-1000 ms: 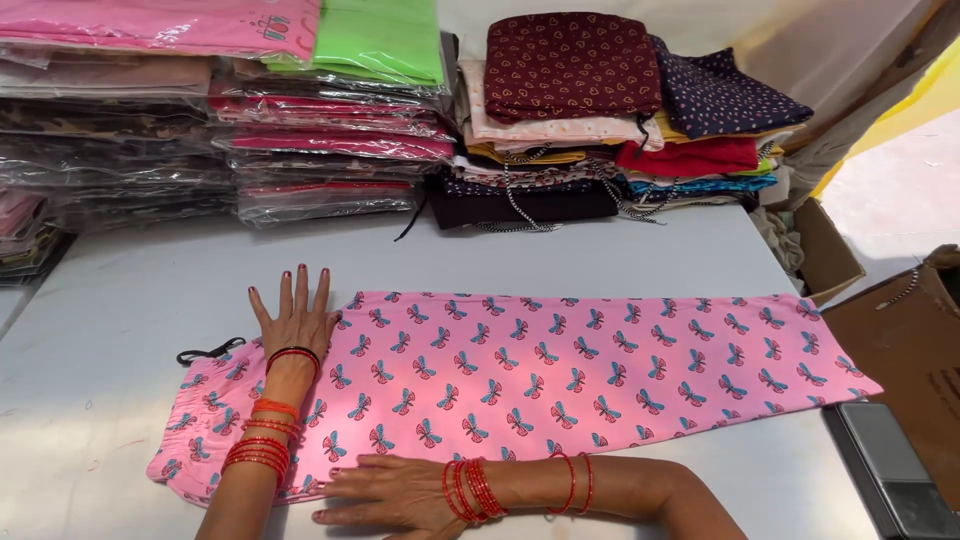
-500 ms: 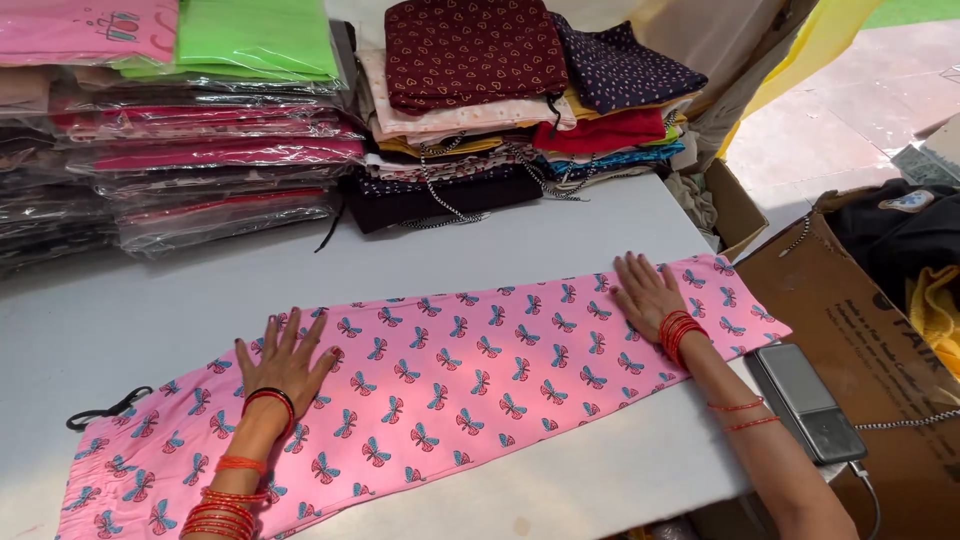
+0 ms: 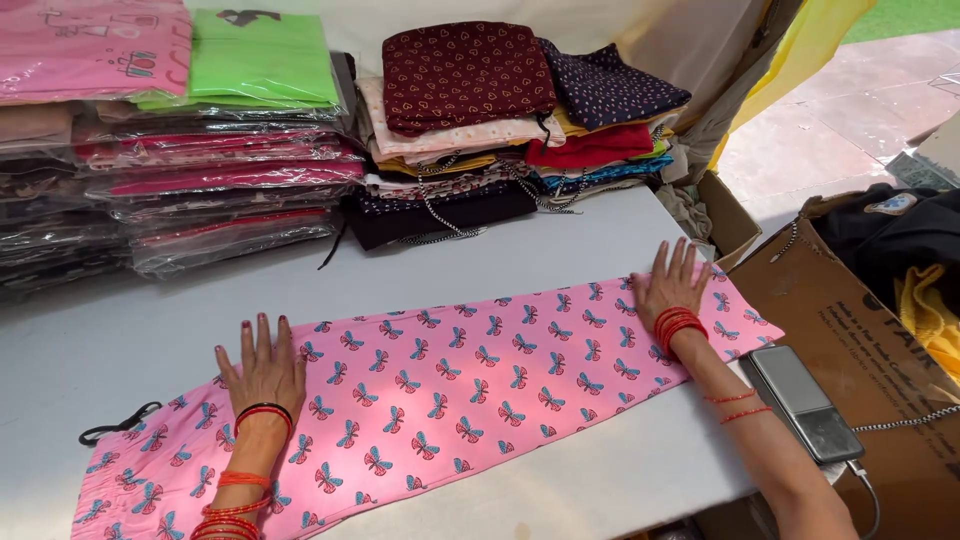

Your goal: The person unfolds a pink patterned garment on a white table, smooths it out, and folds it into a neat rectangle. The folded garment is then placed on a stack of other folded clothes.

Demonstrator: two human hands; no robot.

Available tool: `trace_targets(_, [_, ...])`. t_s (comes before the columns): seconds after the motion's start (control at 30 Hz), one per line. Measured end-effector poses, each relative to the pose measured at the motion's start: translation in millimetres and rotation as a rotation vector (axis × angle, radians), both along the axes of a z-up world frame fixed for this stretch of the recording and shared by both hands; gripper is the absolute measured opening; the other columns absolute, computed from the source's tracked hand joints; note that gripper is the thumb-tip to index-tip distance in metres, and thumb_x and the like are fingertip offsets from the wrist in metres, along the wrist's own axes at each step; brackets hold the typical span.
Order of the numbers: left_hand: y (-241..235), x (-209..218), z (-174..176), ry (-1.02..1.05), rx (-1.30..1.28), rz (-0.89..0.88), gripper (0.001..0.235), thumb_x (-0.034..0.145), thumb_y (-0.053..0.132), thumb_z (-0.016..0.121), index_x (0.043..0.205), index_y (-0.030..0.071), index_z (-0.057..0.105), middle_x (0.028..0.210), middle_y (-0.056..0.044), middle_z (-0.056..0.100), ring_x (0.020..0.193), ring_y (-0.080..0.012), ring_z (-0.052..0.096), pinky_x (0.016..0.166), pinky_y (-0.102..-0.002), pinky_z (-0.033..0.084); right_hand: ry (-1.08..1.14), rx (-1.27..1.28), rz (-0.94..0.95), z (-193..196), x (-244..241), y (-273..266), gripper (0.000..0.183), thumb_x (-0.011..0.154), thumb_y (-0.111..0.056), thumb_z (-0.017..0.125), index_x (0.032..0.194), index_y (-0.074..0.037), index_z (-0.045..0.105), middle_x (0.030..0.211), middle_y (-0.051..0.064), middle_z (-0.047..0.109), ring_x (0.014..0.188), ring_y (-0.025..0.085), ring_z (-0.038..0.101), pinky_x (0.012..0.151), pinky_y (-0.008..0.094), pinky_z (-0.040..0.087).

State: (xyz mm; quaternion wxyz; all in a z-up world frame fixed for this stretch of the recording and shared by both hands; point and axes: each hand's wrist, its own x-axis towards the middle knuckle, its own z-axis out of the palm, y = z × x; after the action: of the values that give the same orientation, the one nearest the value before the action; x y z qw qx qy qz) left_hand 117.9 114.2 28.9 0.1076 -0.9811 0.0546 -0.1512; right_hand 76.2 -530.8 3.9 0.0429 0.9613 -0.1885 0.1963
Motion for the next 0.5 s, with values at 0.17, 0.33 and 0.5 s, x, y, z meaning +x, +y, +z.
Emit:
trace_targets(0.17, [-78.3, -25.6, -18.6, 0.160, -0.424, -0.537, 0.078, 0.097, 0.052, 0.044, 0.160, 0.010, 0.023, 0.166, -0.015, 0.021, 0.154, -0.0310, 0.015, 0.121, -0.060, 0.009, 0.315, 0.120, 0.366, -11.3, -59.9, 91.6, 0.086, 0.101, -0.063, 0.025, 0.162, -0.003, 0.011, 0.168, 0.021, 0.010, 0.156, 0.035, 0.005, 0.124, 0.052, 0.004])
trace_targets(0.33, [-111.5, -12.7, 16.7, 0.461, -0.205, -0.498, 0.073, 0.098, 0.065, 0.034, 0.161, 0.030, 0.019, 0.169, -0.004, 0.015, 0.156, -0.0256, 0.010, 0.121, -0.064, 0.005, 0.452, 0.152, 0.274, 24.6, -38.3, 66.0, 0.088, 0.096, -0.070, 0.024, 0.163, -0.014, 0.011, 0.170, 0.009, 0.011, 0.157, 0.032, 0.005, 0.124, 0.055, 0.004])
trace_targets(0.5, [-49.3, 38.5, -1.1, 0.407, -0.218, -0.017, 0.068, 0.093, 0.072, 0.026, 0.157, 0.053, 0.016, 0.170, -0.002, 0.009, 0.156, -0.0321, 0.004, 0.114, -0.074, 0.000, 0.392, 0.270, -0.186, 29.4, 7.9, -18.6, 0.085, 0.097, -0.070, 0.021, 0.164, -0.018, 0.011, 0.172, 0.004, 0.008, 0.159, 0.032, -0.002, 0.121, 0.067, -0.001])
